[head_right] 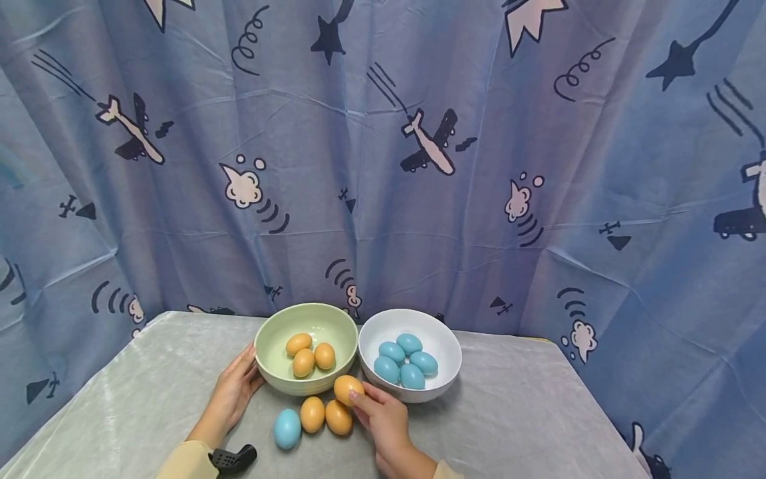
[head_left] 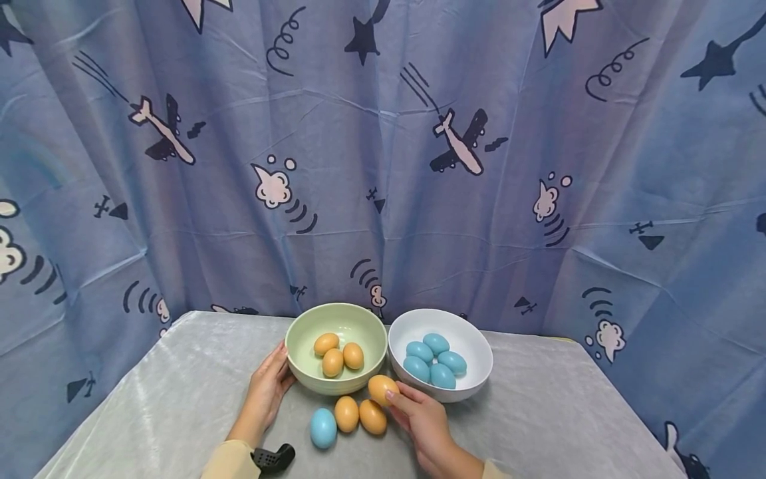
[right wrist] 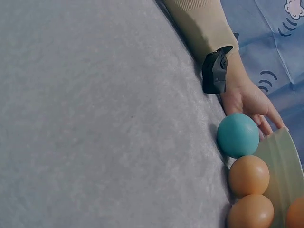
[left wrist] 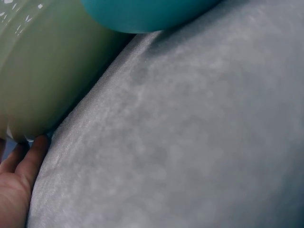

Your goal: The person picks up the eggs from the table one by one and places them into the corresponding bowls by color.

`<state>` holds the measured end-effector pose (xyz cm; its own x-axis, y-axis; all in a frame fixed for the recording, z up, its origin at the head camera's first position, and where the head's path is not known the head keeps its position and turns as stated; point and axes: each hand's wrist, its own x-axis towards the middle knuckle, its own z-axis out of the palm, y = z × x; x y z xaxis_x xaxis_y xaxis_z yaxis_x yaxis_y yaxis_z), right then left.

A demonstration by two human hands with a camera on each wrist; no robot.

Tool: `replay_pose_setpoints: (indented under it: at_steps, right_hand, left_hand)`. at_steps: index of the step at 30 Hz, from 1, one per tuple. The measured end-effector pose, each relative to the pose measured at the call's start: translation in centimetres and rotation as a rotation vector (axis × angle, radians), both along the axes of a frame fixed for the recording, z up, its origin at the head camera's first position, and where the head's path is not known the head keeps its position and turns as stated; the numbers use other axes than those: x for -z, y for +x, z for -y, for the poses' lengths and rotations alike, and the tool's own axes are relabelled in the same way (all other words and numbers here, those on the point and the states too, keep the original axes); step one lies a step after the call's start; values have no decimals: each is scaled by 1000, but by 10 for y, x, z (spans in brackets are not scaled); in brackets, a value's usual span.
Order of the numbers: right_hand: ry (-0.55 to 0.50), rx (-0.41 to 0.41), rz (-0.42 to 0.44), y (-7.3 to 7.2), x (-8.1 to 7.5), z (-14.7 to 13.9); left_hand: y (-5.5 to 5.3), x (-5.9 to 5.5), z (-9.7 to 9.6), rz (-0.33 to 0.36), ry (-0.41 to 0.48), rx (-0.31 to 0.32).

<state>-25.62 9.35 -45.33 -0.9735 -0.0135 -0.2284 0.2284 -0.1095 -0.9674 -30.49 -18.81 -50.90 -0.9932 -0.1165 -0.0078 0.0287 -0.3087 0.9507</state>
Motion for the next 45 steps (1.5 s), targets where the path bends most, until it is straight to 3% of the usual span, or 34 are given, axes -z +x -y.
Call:
replay_pose_setpoints:
  at_steps: [13,24,31,45]
  right_hand:
    - [-10,-44,-60,2,-10,3]
    - [-46,-28,-147,-3,-25,3]
    - [-29,-36,-137,-6,-33,7]
    - [40,-37,-178,-31,-40,23]
  left_hand:
    - [0,-1,-1,-2,4,-8]
    - [-1,0,-1,-14,1,-4]
    - [-1,0,-1,-12,5,-5]
    - [-1,0,-1,-10,8,-6]
